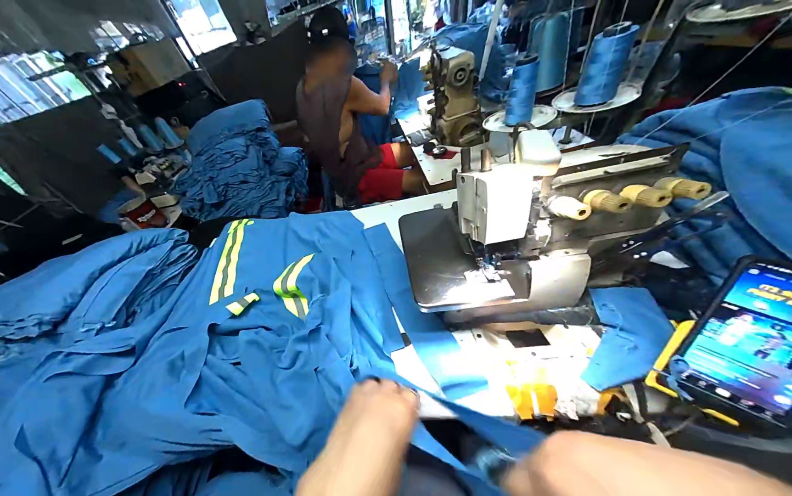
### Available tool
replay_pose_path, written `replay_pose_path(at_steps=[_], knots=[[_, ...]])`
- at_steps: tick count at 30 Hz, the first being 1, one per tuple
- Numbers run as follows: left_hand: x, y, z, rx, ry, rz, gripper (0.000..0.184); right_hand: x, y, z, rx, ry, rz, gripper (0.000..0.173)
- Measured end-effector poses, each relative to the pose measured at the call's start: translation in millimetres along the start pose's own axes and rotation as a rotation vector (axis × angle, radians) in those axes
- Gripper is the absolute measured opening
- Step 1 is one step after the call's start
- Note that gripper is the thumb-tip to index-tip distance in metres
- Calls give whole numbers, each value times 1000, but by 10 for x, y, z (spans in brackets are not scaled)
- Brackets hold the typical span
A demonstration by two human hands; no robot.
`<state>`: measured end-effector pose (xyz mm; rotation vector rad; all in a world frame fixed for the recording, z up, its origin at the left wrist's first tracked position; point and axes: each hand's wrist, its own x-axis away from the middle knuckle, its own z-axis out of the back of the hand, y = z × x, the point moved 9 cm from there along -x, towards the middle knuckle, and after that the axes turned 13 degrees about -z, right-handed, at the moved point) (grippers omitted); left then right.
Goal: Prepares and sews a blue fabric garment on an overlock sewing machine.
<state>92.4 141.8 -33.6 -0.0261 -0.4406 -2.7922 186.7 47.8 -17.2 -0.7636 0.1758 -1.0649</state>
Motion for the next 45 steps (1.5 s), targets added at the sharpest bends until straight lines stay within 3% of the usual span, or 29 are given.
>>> replay_pose_path(at_steps=[2, 3, 5, 6, 9, 14, 17, 22, 28, 33, 35, 38, 40, 43, 45], knots=[[56, -215, 77, -190, 110, 167, 25, -205, 410, -145, 116, 83, -372, 21], [99, -223, 79, -283, 222, 152, 26, -233, 538, -93, 136, 257, -391, 24], [193, -153, 40, -379, 408, 102, 29, -146, 585, 58, 200, 634, -247, 23], [252, -115, 20, -370, 478, 91, 30, -94, 593, 71, 190, 728, -194, 22], [412, -71, 29, -283, 606, 53, 35, -47, 640, -2, 76, 783, -153, 20], [514, -81, -62, -327, 621, -43, 13, -62, 831, -137, -18, 766, -245, 14], [532, -40, -86, -412, 641, -64, 25, -65, 902, -211, -71, 747, -312, 26], [505, -12, -93, -505, 678, -82, 29, -117, 907, -295, -100, 604, -377, 43], [494, 19, -83, -581, 677, -58, 36, -155, 857, -391, -115, 567, -237, 38], [514, -1, -4, -545, 645, -65, 38, -259, 745, -515, -230, 312, -119, 31], [525, -105, 0, -336, 581, -52, 39, -308, 768, -559, -260, 247, -133, 22], [655, -383, -38, 304, 558, -20, 24, -354, 740, -527, -407, 293, -75, 29], [741, -495, -74, 770, 559, -19, 13, -428, 658, -504, -669, 303, 43, 25], [847, -538, -73, 1364, 548, 84, 9, -676, 440, -518, -1071, 185, 200, 9], [881, -533, -40, 1617, 469, -7, 12, -853, 295, -518, -1233, 118, 231, 5]])
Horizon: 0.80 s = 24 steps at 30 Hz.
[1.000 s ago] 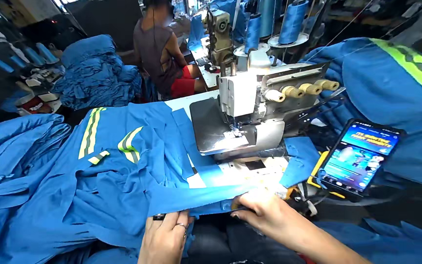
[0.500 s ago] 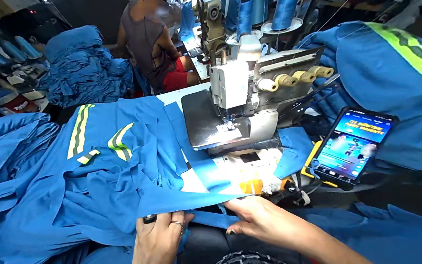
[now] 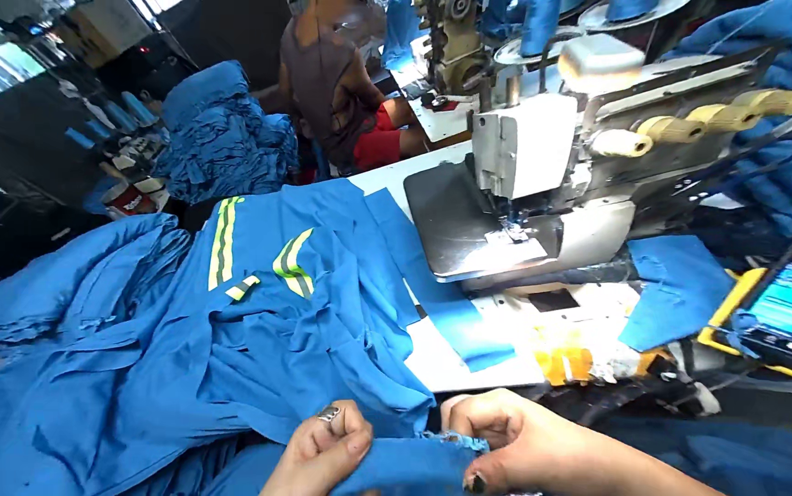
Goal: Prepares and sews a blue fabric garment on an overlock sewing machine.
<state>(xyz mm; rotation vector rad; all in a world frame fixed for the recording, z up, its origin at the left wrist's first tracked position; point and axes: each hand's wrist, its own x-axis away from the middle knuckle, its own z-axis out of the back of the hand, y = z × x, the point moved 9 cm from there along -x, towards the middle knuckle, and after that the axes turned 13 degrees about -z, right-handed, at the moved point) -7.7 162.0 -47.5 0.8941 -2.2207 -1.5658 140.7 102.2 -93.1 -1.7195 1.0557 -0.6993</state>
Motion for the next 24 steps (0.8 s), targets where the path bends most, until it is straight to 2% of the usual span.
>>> replay_pose_path(at_steps=[2, 6, 8, 10, 12, 14, 17, 21, 24], knots=[[-17, 156, 87, -55, -80, 0, 6, -165, 2, -95, -100, -12, -33, 9], [-219, 582, 483, -637, -68, -196, 14, -446, 15, -147, -223, -24, -40, 13], [-372, 664, 658, -921, -43, -276, 16, -581, 48, -117, -218, 33, -61, 13], [-563, 637, 787, -1258, -74, -298, 18, -698, 122, 18, -149, 224, -104, 14], [-777, 500, 899, -1492, -138, -254, 19, -765, 194, 243, 92, 480, -110, 15], [-926, 357, 1061, -1519, -159, -173, 20, -810, 223, 410, 329, 642, -72, 21], [-965, 482, 1111, -1437, -68, -307, 18, -857, 218, 476, 388, 656, -32, 23], [-801, 924, 677, -1337, -78, -582, 13, -840, 137, 370, 287, 544, -77, 19], [-655, 1237, 305, -1396, -93, -723, 13, -733, -146, 304, 294, 567, 46, 18]])
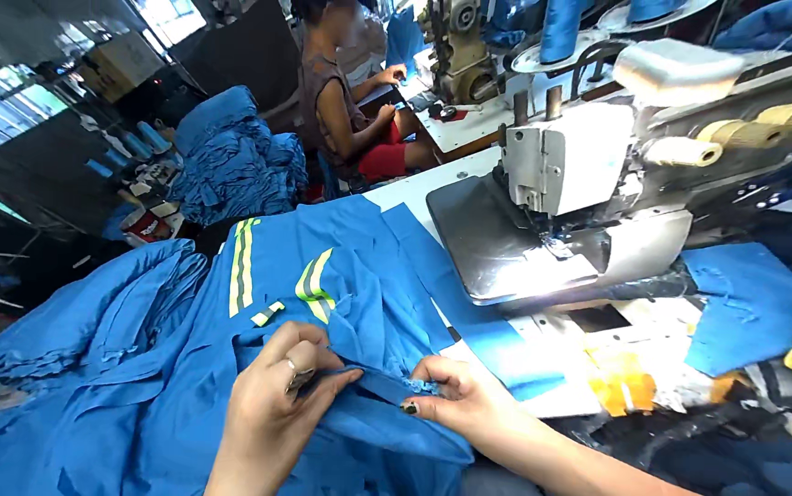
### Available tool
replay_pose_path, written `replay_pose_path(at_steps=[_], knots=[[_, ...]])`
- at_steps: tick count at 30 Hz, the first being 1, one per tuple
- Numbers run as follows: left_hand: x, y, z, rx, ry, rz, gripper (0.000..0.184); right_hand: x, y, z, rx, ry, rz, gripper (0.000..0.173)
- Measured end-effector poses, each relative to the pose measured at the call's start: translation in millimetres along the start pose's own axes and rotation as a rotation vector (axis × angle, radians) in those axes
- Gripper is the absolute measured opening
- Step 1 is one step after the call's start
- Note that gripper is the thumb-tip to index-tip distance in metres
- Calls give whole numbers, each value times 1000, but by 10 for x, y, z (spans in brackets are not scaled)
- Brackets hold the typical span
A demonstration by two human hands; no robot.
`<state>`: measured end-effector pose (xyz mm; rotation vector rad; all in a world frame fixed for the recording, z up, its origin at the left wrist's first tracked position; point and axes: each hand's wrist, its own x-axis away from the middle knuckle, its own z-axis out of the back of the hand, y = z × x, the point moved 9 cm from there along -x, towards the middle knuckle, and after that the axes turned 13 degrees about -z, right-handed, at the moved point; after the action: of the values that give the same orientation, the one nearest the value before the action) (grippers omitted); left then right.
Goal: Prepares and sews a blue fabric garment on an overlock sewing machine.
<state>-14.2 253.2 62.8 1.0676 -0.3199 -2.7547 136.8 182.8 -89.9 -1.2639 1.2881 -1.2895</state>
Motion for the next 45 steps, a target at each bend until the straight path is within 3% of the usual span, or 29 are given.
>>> replay_pose_path(at_steps=[4, 7, 13, 16, 18, 20, 23, 25, 27, 33, 37, 45], knots=[[-251, 395, 268, -84, 22, -109, 14, 229, -632, 364, 180, 278, 321, 12], [-440, 583, 274, -125, 12, -163, 16, 451, -1001, 644, 376, 491, 455, 12], [-840, 915, -29, -378, 3, -288, 9, 646, -1174, 1152, 513, 784, 425, 17], [-1086, 927, -244, -544, 39, -314, 16, 591, -1102, 1409, 536, 863, 350, 17], [-1280, 721, -440, -547, 89, -290, 13, 493, -964, 1572, 547, 839, 326, 17], [-1463, 365, -722, -336, 103, -151, 12, 405, -774, 1707, 521, 753, 268, 23], [-1524, -143, -1362, 39, 132, 277, 12, 349, -442, 1793, 357, 552, 130, 25], [-1442, -291, -1875, 98, 31, 536, 15, 433, -178, 1798, 209, 425, -8, 20], [-1319, -259, -2226, 56, -83, 633, 14, 660, 18, 1784, 132, 363, -105, 17], [-1282, -147, -2403, 164, -62, 639, 37, 1044, 196, 1866, -195, 316, -185, 14], [-1440, -335, -2456, 119, -42, 690, 34, 806, 114, 2015, -130, 380, -105, 7], [-1550, -474, -2487, 125, -8, 568, 34, 727, 103, 1963, -31, 439, -48, 5]])
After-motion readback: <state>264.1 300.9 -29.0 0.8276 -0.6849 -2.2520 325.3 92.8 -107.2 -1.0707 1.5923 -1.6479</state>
